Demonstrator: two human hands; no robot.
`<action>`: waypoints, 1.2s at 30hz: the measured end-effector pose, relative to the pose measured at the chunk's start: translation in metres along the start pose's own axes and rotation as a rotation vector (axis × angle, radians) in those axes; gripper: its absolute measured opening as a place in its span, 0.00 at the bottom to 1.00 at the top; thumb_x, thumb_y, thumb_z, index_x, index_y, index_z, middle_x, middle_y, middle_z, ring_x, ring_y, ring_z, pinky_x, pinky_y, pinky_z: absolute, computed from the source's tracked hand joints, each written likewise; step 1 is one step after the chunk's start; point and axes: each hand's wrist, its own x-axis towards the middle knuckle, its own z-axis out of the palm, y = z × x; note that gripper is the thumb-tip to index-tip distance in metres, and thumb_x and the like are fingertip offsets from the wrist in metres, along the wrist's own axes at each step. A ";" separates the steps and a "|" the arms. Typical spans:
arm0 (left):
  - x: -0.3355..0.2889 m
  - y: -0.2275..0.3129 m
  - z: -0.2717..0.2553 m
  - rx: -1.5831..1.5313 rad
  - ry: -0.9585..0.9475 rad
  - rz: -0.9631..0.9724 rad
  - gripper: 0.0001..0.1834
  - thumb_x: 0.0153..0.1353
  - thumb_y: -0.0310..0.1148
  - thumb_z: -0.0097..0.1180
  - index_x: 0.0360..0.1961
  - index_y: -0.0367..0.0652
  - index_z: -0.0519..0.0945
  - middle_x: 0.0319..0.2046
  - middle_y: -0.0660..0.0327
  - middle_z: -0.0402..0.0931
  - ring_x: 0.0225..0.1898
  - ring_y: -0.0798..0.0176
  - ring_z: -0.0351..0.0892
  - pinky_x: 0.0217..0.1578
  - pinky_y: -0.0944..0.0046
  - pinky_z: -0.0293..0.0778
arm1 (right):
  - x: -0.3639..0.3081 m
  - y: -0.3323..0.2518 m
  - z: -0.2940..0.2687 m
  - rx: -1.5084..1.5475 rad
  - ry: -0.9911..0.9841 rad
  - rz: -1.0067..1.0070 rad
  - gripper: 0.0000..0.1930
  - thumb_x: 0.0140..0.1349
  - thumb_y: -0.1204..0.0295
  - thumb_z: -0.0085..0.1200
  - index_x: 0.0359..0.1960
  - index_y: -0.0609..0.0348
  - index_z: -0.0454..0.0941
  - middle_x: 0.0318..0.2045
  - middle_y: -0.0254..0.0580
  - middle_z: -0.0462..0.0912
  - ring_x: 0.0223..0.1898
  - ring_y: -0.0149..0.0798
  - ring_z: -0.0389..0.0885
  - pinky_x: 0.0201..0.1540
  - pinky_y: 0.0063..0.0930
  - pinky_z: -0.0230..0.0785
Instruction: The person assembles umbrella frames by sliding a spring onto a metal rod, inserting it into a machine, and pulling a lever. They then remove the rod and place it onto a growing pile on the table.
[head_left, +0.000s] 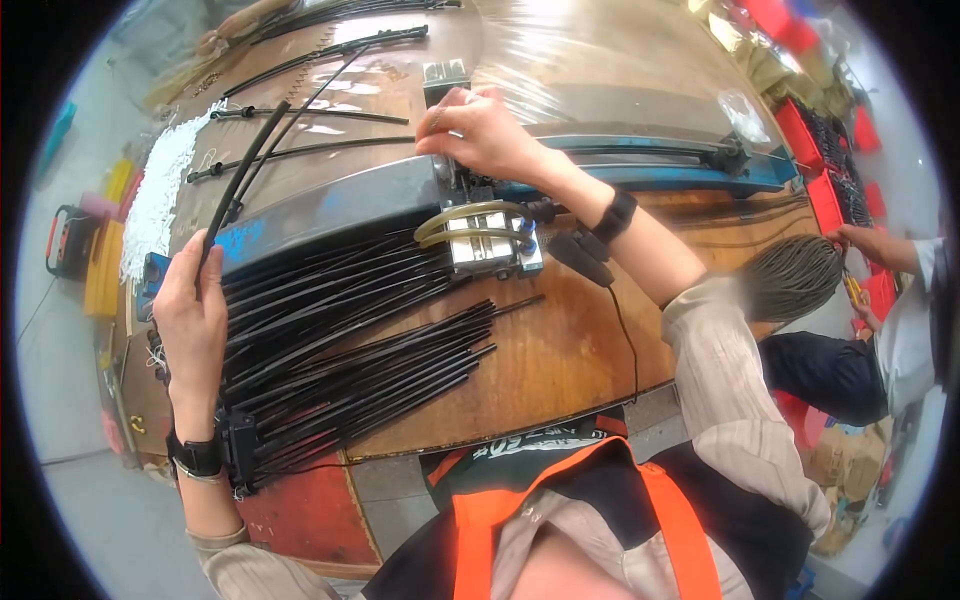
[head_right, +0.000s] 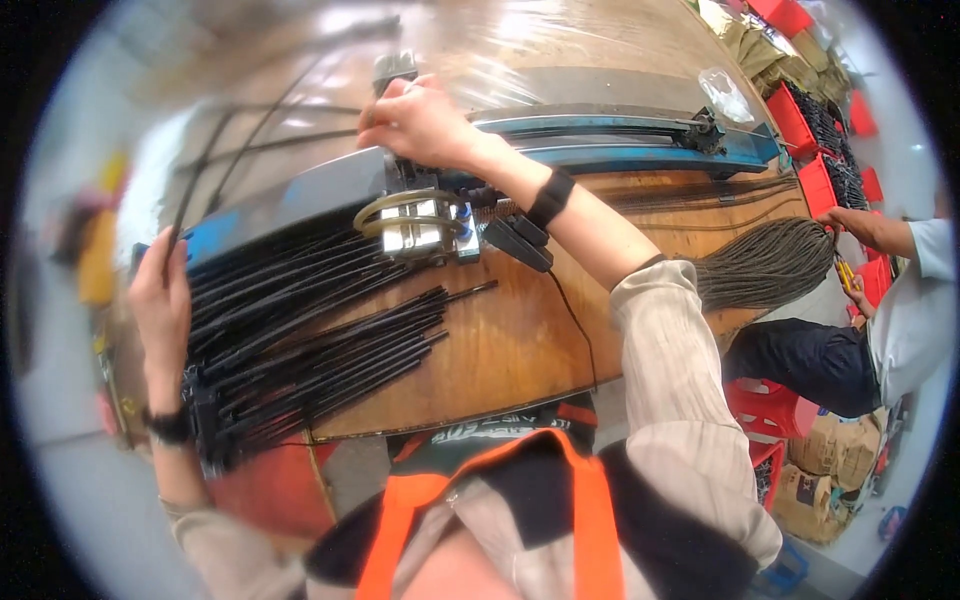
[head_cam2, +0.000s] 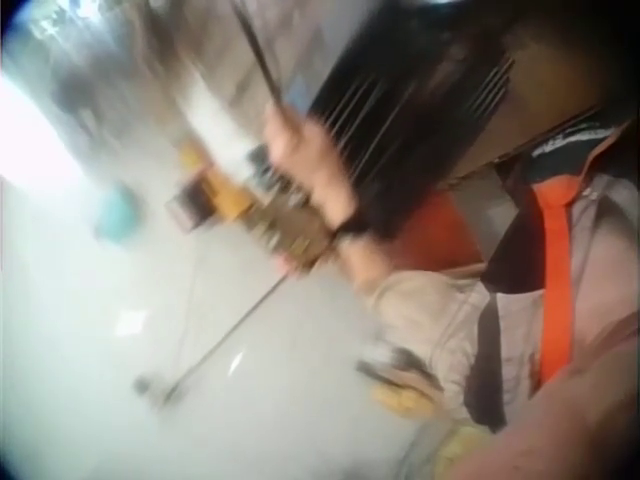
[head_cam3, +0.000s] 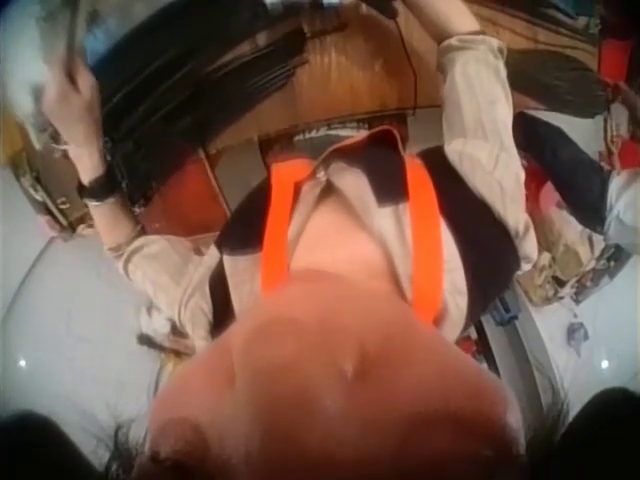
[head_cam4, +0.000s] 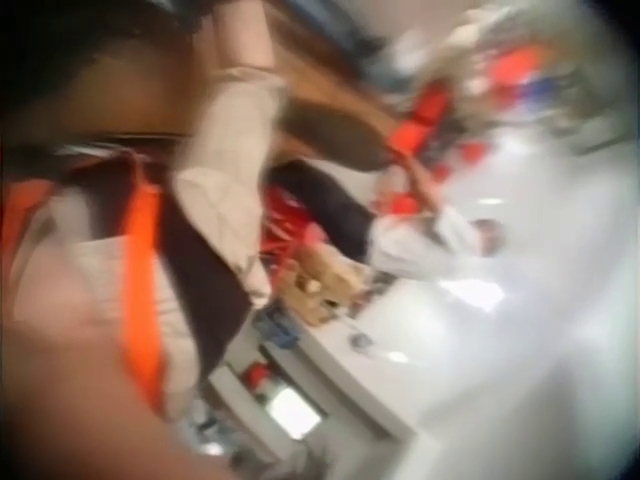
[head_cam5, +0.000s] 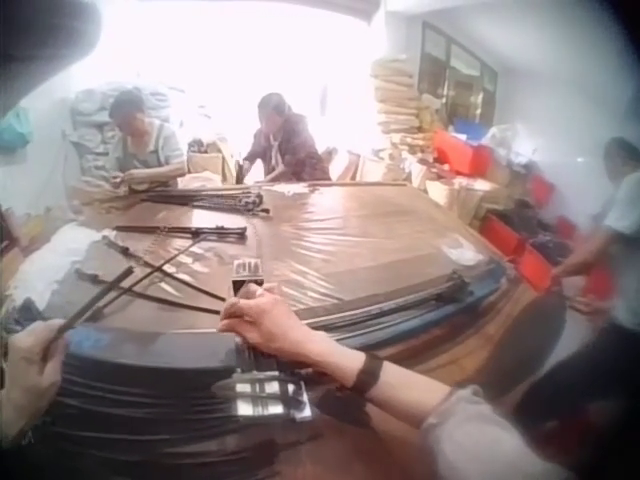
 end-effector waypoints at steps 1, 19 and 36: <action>0.002 0.002 0.002 -0.002 -0.002 0.003 0.13 0.67 0.28 0.55 0.51 0.34 0.78 0.37 0.47 0.81 0.33 0.54 0.79 0.37 0.62 0.74 | -0.001 0.002 0.003 -0.022 -0.025 0.004 0.05 0.59 0.65 0.63 0.33 0.49 0.84 0.28 0.31 0.84 0.33 0.34 0.80 0.52 0.34 0.59; 0.005 0.000 0.015 -0.034 -0.004 -0.011 0.13 0.66 0.29 0.56 0.50 0.35 0.78 0.34 0.48 0.80 0.29 0.53 0.77 0.34 0.62 0.74 | 0.019 -0.010 0.000 -0.215 -0.302 -0.075 0.03 0.60 0.72 0.59 0.35 0.48 0.83 0.26 0.33 0.82 0.39 0.37 0.79 0.57 0.39 0.55; 0.074 0.059 0.149 -0.126 -0.204 0.307 0.08 0.63 0.37 0.56 0.35 0.43 0.79 0.29 0.54 0.77 0.32 0.48 0.79 0.31 0.53 0.76 | -0.198 0.106 -0.215 -0.913 0.012 0.220 0.03 0.60 0.73 0.56 0.36 0.55 0.79 0.31 0.42 0.81 0.40 0.46 0.78 0.48 0.41 0.65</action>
